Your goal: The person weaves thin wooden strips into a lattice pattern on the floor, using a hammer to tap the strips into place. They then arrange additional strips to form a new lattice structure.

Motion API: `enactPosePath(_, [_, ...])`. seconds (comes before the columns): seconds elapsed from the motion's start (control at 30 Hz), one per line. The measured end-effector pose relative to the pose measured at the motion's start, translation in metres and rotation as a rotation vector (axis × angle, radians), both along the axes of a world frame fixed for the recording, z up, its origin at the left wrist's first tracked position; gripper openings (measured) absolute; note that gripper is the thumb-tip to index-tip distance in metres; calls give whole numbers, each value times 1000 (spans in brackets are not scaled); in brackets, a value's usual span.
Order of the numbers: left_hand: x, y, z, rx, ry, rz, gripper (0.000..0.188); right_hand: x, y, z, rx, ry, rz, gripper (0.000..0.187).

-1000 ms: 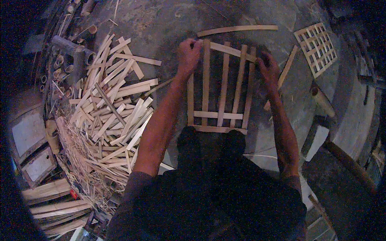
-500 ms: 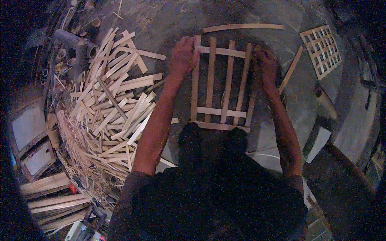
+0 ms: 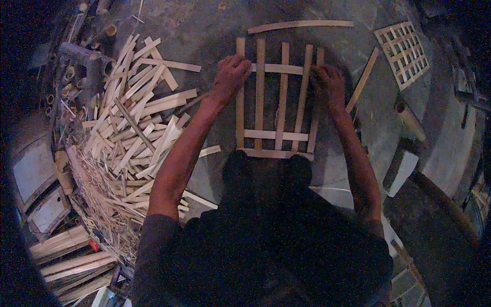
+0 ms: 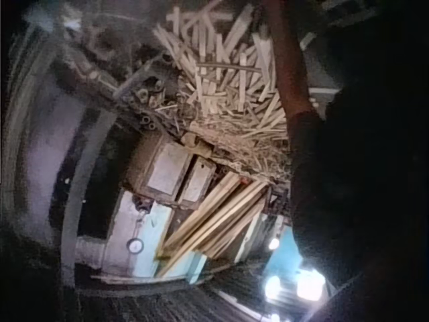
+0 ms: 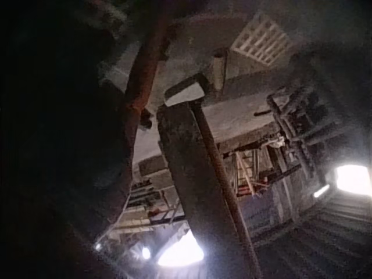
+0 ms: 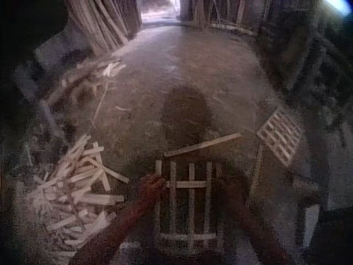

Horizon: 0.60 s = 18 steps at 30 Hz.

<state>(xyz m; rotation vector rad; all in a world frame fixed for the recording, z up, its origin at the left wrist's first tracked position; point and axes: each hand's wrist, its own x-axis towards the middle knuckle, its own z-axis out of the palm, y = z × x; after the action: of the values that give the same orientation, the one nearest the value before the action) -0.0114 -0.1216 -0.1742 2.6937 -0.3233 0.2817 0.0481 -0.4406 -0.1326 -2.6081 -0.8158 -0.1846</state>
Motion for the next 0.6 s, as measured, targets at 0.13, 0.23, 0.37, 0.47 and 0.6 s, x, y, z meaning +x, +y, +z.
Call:
enactPosePath(0.13, [-22,2,5,-69,-25,-25,25,-20,-2,5,-28,-2,3,30])
enactPosePath(0.23, [-42,0,1,-39,-32,-18,24,-45,-7,3,-19,-28,6,28])
enactPosePath(0.37, [-68,-9,12,-4,-41,-22,24,-69,-12,7,53,12,-2,27])
enactPosePath(0.47, [-85,-13,-11,-8,-106,34,26,-80,-20,-4,76,65,-19,29])
enactPosePath(0.6, [-103,-20,3,-57,10,48,27,-93,-17,4,47,54,-68,35])
